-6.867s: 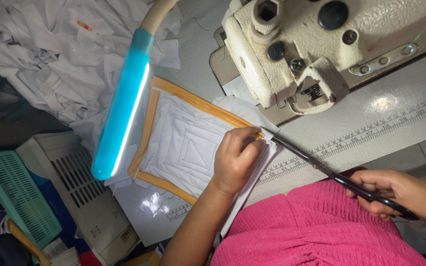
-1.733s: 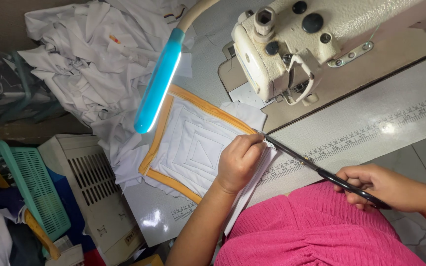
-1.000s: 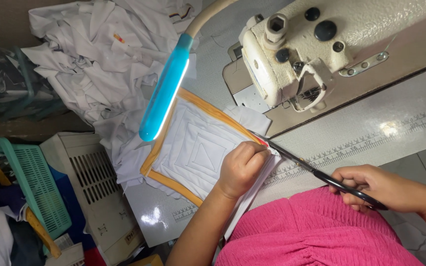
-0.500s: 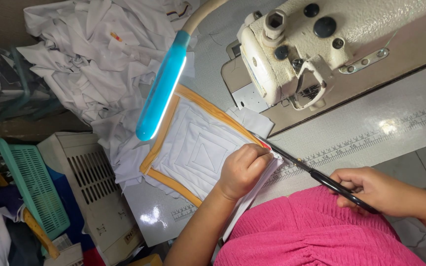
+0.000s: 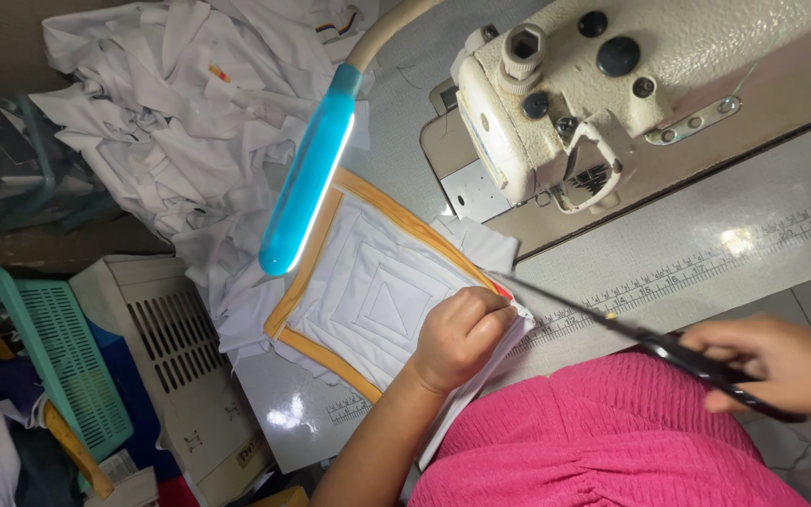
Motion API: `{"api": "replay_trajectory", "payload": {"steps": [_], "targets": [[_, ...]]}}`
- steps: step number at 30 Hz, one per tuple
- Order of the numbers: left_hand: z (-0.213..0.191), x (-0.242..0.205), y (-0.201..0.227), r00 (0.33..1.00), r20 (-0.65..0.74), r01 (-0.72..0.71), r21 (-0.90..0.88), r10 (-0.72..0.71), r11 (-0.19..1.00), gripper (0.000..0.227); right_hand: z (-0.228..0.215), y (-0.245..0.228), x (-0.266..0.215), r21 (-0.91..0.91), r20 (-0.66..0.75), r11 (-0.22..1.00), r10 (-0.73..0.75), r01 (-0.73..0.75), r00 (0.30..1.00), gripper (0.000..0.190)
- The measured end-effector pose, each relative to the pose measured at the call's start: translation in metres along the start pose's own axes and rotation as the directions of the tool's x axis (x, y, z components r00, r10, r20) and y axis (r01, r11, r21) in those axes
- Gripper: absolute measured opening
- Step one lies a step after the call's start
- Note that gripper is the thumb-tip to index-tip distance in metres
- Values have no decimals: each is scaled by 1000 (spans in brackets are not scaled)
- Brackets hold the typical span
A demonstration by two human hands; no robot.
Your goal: Trimming the edges of a quilted fabric piece using scissors at a sewing workstation
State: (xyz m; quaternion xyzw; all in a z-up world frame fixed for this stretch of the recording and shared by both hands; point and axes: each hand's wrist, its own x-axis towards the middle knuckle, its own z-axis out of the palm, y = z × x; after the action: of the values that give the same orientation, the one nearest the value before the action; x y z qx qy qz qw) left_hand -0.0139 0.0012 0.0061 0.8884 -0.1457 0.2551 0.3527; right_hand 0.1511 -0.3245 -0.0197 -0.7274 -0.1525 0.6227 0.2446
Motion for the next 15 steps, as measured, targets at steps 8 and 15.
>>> {"api": "replay_trajectory", "payload": {"steps": [8, 15], "targets": [[2, 1, 0, 1000, 14, 16, 17, -16, 1000, 5, -36, -37, -8, -714, -550, 611, -187, -342, 814, 53], [5, 8, 5, 999, 16, 31, 35, -32, 999, 6, -61, -48, 16, -923, -272, 385, -648, -3, 711, 65]]}}
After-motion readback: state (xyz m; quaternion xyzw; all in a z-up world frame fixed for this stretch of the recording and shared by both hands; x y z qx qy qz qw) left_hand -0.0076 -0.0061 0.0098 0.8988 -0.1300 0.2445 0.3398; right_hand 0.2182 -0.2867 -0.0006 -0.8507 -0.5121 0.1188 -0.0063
